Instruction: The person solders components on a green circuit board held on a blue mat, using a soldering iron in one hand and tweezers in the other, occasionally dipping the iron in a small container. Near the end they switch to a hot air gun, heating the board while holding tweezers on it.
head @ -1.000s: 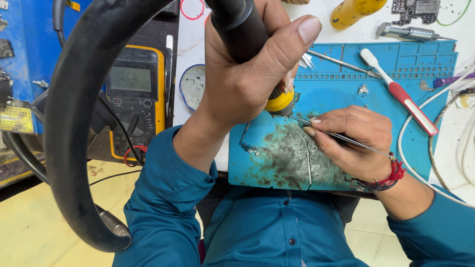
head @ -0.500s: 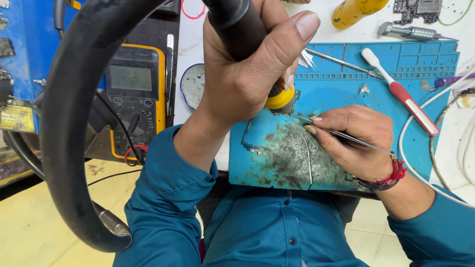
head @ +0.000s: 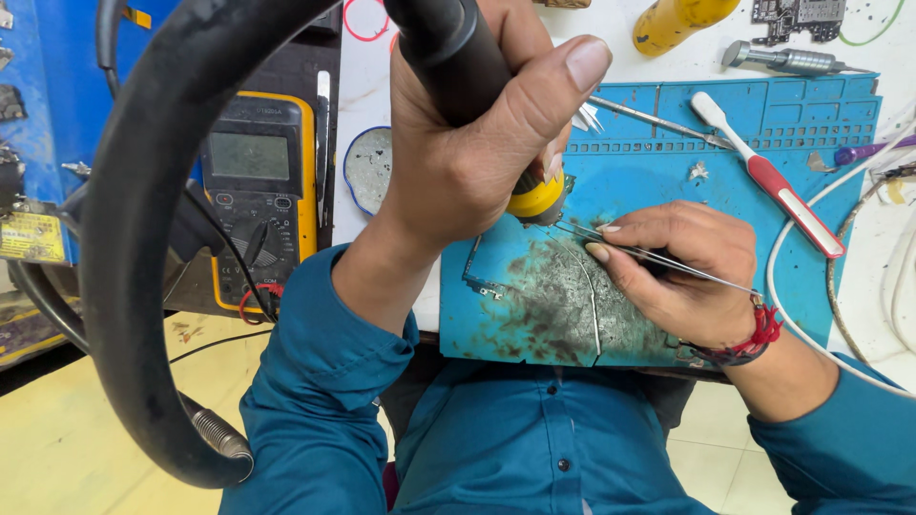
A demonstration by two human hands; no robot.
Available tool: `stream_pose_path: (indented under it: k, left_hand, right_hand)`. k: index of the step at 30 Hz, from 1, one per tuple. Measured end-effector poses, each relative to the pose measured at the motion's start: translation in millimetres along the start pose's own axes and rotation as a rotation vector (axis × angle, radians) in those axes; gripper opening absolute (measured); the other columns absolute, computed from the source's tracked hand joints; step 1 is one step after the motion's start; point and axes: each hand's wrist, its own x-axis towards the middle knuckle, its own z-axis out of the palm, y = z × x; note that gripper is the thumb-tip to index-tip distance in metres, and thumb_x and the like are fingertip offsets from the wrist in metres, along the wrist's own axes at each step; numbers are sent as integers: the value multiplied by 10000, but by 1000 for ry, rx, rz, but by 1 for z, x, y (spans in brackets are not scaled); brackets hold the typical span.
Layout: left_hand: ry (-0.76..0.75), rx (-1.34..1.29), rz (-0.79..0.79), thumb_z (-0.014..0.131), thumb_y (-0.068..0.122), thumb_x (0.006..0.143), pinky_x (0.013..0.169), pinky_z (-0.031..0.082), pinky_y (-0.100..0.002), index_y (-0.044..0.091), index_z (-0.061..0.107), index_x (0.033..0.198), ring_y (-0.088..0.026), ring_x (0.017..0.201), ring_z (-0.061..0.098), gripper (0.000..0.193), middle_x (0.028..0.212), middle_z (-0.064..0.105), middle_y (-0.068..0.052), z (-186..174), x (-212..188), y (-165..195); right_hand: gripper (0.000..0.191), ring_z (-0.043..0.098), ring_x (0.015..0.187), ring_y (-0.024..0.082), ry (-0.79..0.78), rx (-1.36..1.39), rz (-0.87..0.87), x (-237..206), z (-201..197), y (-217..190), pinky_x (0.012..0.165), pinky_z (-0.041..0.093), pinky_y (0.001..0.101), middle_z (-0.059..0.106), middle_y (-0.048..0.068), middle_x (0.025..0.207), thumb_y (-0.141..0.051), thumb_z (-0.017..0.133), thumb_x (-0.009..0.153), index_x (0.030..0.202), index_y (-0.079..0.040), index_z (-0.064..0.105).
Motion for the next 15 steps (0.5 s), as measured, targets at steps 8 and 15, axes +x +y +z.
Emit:
stream_pose_path:
  k: [8, 15]
  left_hand:
    - [1, -24, 33, 679, 77, 1113, 497, 434, -252, 33, 533, 848, -107, 518, 536, 306, 649, 547, -44, -2, -1, -2]
    - [-25, 19, 31, 674, 83, 1104, 497, 434, -244, 38, 536, 839, -100, 513, 539, 303, 637, 556, -40, -2, -1, -1]
  right_hand:
    - [185, 738, 804, 202, 51, 19, 38, -3, 1, 0, 718, 566, 269, 743, 138, 983, -8, 819, 873, 1008, -1, 694]
    - [158, 727, 772, 187, 27, 23, 8, -2, -1, 1, 687, 553, 263, 748, 119, 962, -1, 806, 869, 991, -13, 706]
